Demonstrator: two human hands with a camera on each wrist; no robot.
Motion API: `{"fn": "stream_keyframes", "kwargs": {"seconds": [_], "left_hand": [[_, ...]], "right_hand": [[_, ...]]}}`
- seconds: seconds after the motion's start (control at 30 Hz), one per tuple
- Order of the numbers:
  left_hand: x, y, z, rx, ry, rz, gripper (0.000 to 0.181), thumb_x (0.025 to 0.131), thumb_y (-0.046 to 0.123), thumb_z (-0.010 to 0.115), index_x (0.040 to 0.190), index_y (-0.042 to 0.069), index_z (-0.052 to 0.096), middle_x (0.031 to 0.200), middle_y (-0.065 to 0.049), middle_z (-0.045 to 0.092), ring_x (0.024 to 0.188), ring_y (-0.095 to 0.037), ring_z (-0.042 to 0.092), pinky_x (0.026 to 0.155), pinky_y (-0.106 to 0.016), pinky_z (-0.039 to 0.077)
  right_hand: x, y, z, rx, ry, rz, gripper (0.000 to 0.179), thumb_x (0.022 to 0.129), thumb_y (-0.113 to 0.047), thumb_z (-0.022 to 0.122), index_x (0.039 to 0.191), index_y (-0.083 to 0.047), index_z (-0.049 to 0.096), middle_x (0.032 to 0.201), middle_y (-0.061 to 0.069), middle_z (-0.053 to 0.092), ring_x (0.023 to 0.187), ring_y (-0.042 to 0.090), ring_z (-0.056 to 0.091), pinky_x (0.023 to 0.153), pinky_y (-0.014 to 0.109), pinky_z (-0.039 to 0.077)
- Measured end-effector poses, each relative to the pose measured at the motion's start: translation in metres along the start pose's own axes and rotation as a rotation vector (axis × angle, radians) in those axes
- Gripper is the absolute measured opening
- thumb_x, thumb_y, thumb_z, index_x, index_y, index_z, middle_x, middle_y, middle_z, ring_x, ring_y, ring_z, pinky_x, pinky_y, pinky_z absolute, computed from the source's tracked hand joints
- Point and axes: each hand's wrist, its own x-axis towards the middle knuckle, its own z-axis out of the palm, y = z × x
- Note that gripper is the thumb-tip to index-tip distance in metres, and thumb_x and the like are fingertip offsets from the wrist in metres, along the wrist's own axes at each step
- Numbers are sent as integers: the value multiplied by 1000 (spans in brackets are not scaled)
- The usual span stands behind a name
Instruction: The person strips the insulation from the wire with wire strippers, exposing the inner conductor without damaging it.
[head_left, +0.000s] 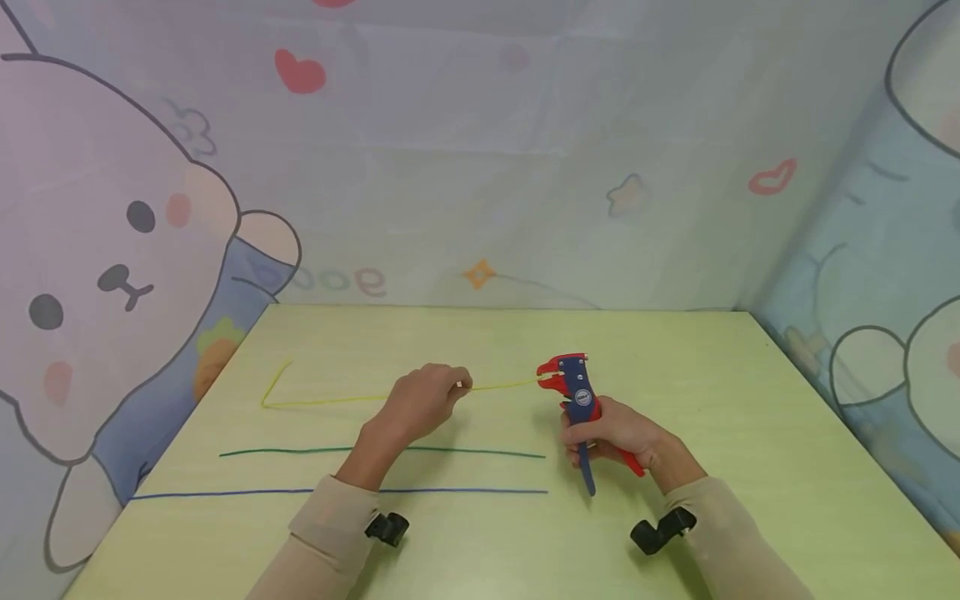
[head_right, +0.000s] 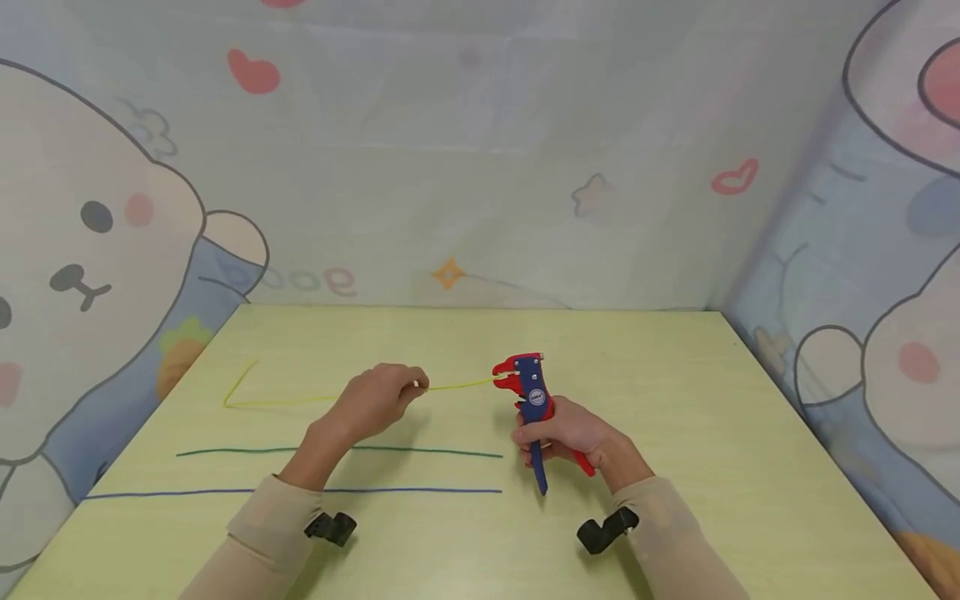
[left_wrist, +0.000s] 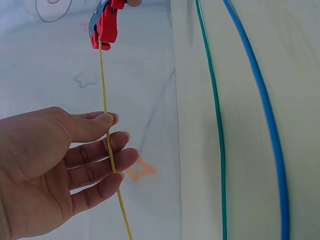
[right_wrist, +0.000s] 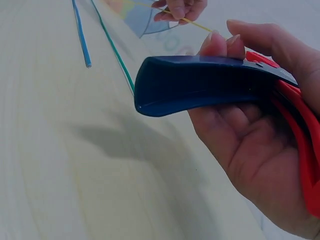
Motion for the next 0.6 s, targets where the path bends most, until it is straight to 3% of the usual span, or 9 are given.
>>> {"fn": "stream_keyframes", "kwargs": {"seconds": [0.6], "left_hand": [[-1,3,-4,-7,-20,0,14,98,8,65,108,11,74,104,-3,73,85,-21,67,57,-31,49]], "right_hand": [[1,0,1,-62,-12,-3,17,90,-9,71,88,-3,56,74,8,61,65,22,61,71,41,56]]}}
